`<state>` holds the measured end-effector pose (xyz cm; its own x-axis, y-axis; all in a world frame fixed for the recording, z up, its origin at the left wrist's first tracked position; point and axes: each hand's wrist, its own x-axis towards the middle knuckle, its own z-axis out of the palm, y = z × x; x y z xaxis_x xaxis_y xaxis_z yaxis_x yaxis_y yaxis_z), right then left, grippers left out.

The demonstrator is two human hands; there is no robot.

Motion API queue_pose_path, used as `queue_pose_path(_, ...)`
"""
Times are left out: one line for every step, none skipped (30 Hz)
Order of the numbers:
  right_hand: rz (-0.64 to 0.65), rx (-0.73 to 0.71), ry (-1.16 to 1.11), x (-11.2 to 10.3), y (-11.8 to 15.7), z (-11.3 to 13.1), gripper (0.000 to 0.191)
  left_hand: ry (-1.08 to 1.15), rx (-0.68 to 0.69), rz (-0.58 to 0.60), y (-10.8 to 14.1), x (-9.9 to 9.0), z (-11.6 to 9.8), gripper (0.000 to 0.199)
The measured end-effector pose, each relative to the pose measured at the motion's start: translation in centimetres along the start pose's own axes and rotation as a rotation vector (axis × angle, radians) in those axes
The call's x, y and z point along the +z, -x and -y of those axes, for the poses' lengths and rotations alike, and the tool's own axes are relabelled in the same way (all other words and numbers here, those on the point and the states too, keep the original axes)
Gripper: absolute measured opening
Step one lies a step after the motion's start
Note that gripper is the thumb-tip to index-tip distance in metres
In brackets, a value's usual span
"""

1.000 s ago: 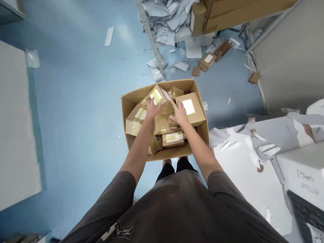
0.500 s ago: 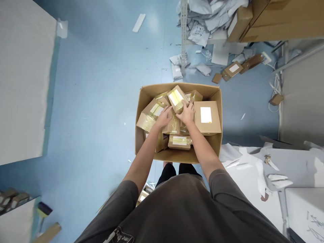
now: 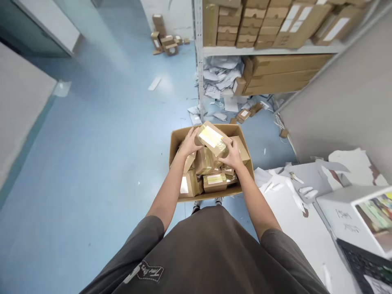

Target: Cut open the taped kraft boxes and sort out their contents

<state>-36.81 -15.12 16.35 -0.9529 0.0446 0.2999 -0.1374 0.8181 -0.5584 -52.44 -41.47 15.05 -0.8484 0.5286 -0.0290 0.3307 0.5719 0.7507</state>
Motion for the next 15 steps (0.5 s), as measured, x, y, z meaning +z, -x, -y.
queue_pose_path(-0.020,-0.011,0.003,-1.1,0.8,1.0,0.097,-0.006,0.075,0.008,0.0,-0.7,-0.9,0.118)
queue_pose_path(-0.041,-0.016,0.006,-2.0,1.6,1.9,0.098,-0.013,0.154,0.018,0.0,-1.3,-1.8,0.118)
queue_pose_path(-0.063,-0.017,0.010,-2.9,2.5,2.7,0.099,-0.025,0.227,0.030,0.1,-1.6,-2.7,0.119)
queue_pose_path(-0.085,-0.018,0.014,-3.7,3.3,3.3,0.100,-0.046,0.290,0.043,0.2,-1.9,-3.5,0.120)
queue_pose_path(-0.103,-0.020,0.018,-4.5,4.1,3.9,0.101,-0.080,0.342,0.056,0.3,-2.0,-4.3,0.120)
queue_pose_path(-0.114,-0.025,0.021,-5.2,4.9,4.3,0.102,-0.127,0.387,0.069,0.4,-2.1,-5.1,0.120)
queue_pose_path(-0.116,-0.034,0.022,-5.9,5.6,4.6,0.103,-0.183,0.430,0.083,0.5,-2.1,-5.9,0.120)
queue_pose_path(-0.111,-0.044,0.022,-6.5,6.4,4.8,0.103,-0.240,0.476,0.099,0.6,-2.2,-6.7,0.119)
queue_pose_path(-0.102,-0.053,0.022,-7.1,7.1,5.0,0.103,-0.295,0.522,0.119,0.7,-2.2,-7.6,0.118)
queue_pose_path(-0.092,-0.059,0.022,-7.6,7.8,5.1,0.103,-0.343,0.567,0.144,0.9,-2.2,-8.5,0.118)
queue_pose_path(-0.083,-0.060,0.023,-8.2,8.5,5.1,0.102,-0.383,0.606,0.170,1.1,-2.1,-9.4,0.118)
queue_pose_path(-0.077,-0.057,0.026,-8.7,9.3,5.1,0.103,-0.414,0.634,0.194,1.4,-2.0,-10.4,0.118)
queue_pose_path(-0.073,-0.050,0.032,-9.2,10.1,5.1,0.104,-0.441,0.651,0.213,1.9,-1.8,-11.4,0.118)
queue_pose_path(-0.069,-0.040,0.041,-9.7,10.9,5.1,0.105,-0.464,0.656,0.223,2.4,-1.5,-12.5,0.116)
queue_pose_path(-0.064,-0.026,0.055,-10.2,11.9,5.1,0.107,-0.485,0.651,0.221,3.0,-1.1,-13.5,0.113)
